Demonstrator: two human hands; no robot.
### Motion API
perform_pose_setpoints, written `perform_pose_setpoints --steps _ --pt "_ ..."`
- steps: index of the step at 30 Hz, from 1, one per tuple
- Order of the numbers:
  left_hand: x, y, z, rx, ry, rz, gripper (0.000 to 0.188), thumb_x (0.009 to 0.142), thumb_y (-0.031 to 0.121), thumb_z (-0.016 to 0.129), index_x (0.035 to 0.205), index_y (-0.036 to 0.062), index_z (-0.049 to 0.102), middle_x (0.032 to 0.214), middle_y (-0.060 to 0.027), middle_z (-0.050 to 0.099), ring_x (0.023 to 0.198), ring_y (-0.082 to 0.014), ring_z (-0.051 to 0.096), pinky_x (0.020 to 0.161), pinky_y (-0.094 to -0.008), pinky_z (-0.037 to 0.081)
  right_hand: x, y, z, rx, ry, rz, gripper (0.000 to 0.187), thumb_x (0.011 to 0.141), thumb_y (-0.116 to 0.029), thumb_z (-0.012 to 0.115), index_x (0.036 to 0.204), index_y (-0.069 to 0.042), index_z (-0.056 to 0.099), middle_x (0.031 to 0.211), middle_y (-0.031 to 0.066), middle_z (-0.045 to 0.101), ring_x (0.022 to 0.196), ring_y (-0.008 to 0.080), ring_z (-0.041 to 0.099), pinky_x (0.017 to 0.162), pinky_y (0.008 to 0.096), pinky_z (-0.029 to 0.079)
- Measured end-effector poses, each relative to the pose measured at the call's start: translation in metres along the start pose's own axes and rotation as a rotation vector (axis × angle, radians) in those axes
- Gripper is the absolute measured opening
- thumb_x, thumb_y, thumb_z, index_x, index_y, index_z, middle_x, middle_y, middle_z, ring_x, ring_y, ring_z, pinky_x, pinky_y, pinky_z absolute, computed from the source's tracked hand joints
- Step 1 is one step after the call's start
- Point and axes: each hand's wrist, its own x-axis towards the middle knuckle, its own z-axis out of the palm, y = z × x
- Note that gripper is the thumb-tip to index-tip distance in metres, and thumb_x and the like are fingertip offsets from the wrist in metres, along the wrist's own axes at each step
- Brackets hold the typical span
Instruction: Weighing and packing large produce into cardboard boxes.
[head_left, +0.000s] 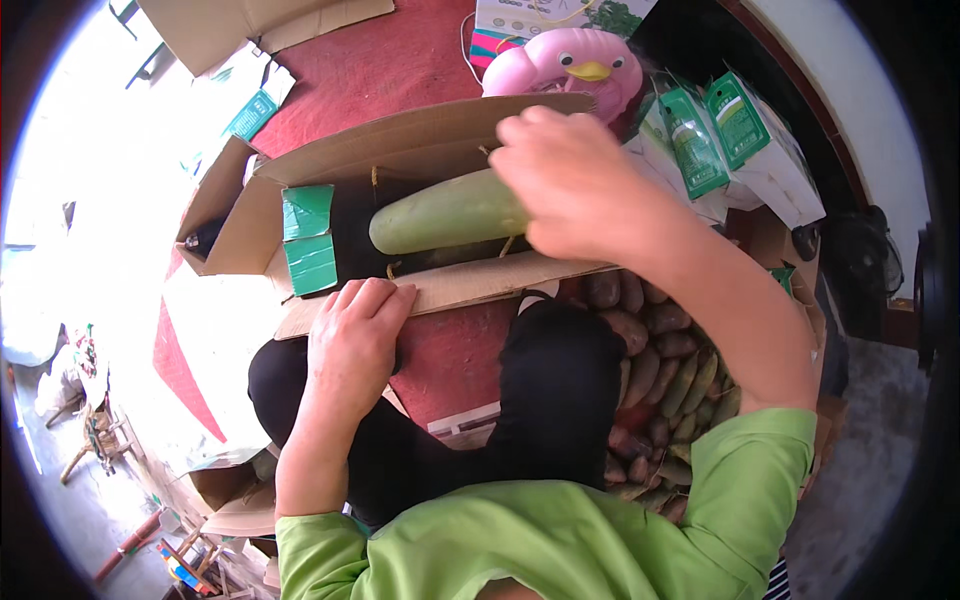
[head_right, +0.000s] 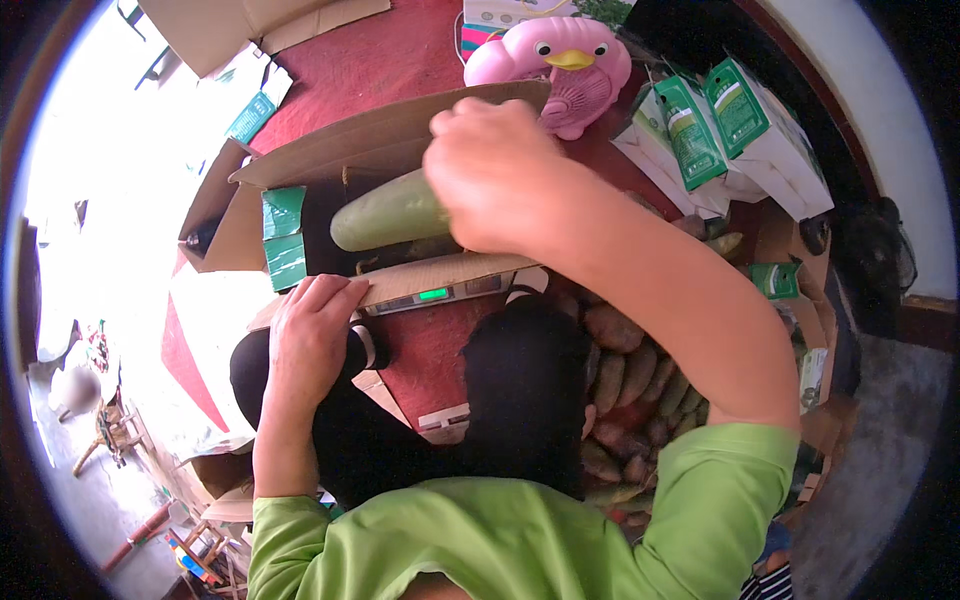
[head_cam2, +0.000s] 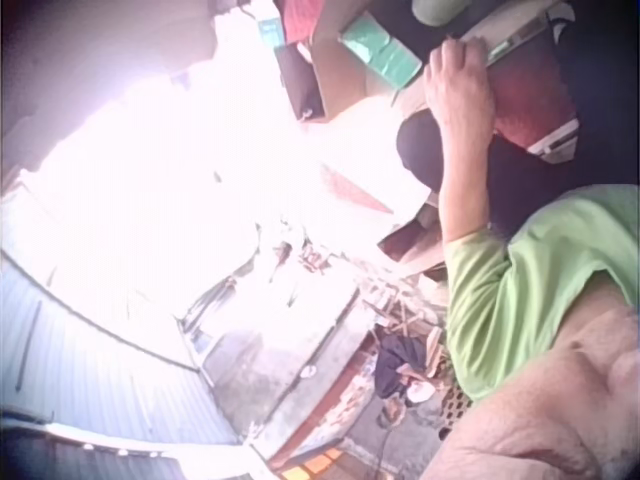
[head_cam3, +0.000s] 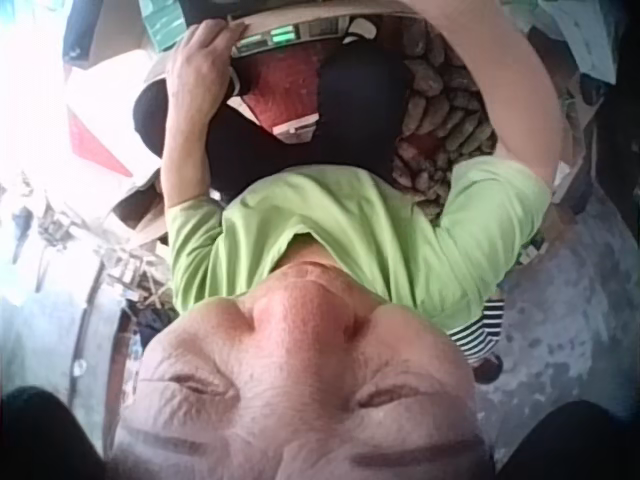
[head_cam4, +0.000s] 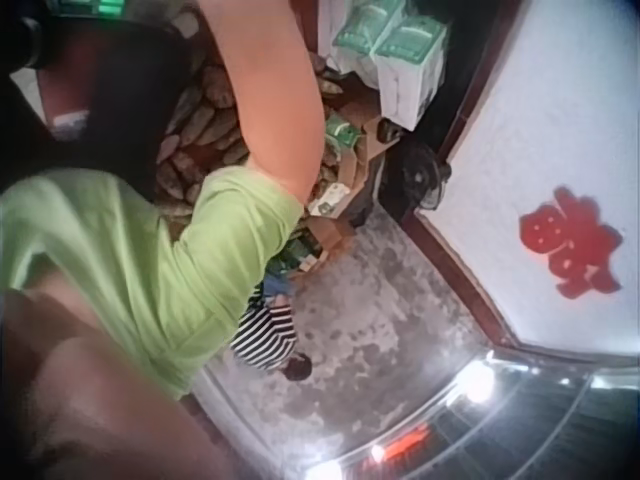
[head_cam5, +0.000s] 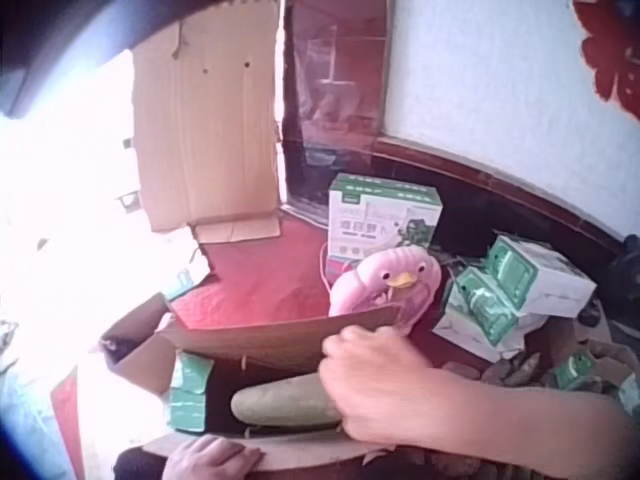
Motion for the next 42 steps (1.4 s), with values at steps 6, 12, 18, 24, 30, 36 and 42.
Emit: perform_pose_setpoints --steps 6,12,18,24,30,36,42 --pt "0.002 0.001 -0.001 0.0 0.013 0.008 0.028 0.071 0.006 0.056 0.098 0.0086 0.062 0.09 -0.0039 0.056 0.088 -0.0228 0.055 0.077 -0.0345 0.046 0.063 -0.035 0.046 0.09 -0.289 0.047 0.03 0.065 -0.014 0.068 0.093 -0.002 0.066 0.103 0.0109 0.059 0.103 0.0253 0.054 0.081 0.0373 0.047" --pt "0.002 0.0 0.004 -0.008 0.045 -0.019 0.023 0.072 0.006 0.056 0.094 0.0092 0.063 0.088 -0.0041 0.057 0.086 -0.0224 0.057 0.075 -0.0348 0.046 0.062 -0.027 0.071 0.395 -0.184 -0.023 0.047 0.07 -0.025 0.07 0.114 -0.01 0.059 0.107 0.0114 0.06 0.105 0.028 0.055 0.09 0.0393 0.045" --pt "0.008 0.001 0.007 0.004 0.057 -0.021 0.024 0.073 0.0 0.054 0.092 0.01 0.064 0.089 -0.0067 0.06 0.085 -0.0271 0.058 0.074 -0.0374 0.046 -0.029 0.024 0.039 0.974 0.328 0.141 0.038 0.077 -0.016 0.067 0.112 -0.005 0.059 0.093 0.0054 0.064 0.082 0.0131 0.06 0.073 0.0266 0.048" --pt "0.009 0.003 0.009 0.036 0.101 -0.053 0.018 0.08 0.003 0.054 0.095 0.0071 0.063 0.091 -0.0074 0.062 0.085 -0.0289 0.059 0.076 -0.0377 0.046 -0.171 0.066 0.092 1.237 0.543 0.634 0.033 0.082 -0.012 0.063 0.114 -0.002 0.058 0.102 0.006 0.063 0.092 0.0112 0.059 0.079 0.0269 0.048" --pt "0.016 0.009 0.016 0.108 0.138 -0.016 0.013 0.083 0.008 0.057 0.095 0.0072 0.064 0.09 -0.0067 0.063 0.082 -0.0269 0.06 0.074 -0.0356 0.046 -0.324 0.045 0.262 1.021 0.503 1.105 0.037 0.079 -0.016 0.064 0.113 -0.001 0.058 0.103 0.0133 0.065 0.095 0.0208 0.06 0.084 0.032 0.047" --pt "0.015 -0.002 0.021 0.039 0.162 -0.004 0.013 0.084 0.009 0.059 0.096 0.0058 0.064 0.087 -0.0073 0.064 0.08 -0.0249 0.062 0.069 -0.0344 0.047 -0.416 -0.058 0.395 0.889 0.057 1.395 0.032 0.078 -0.012 0.064 0.107 -0.001 0.061 0.1 0.0139 0.064 0.093 0.0223 0.061 0.08 0.0321 0.049" --pt "0.019 -0.013 0.029 0.055 0.167 0.063 0.014 0.085 0.009 0.059 0.097 0.0036 0.063 0.085 -0.0073 0.063 0.078 -0.0239 0.062 0.066 -0.0326 0.048 -0.47 -0.151 0.435 0.736 -0.257 1.21 0.025 0.076 -0.015 0.061 0.098 -0.004 0.065 0.092 0.0168 0.065 0.087 0.0298 0.063 0.075 0.0345 0.05"
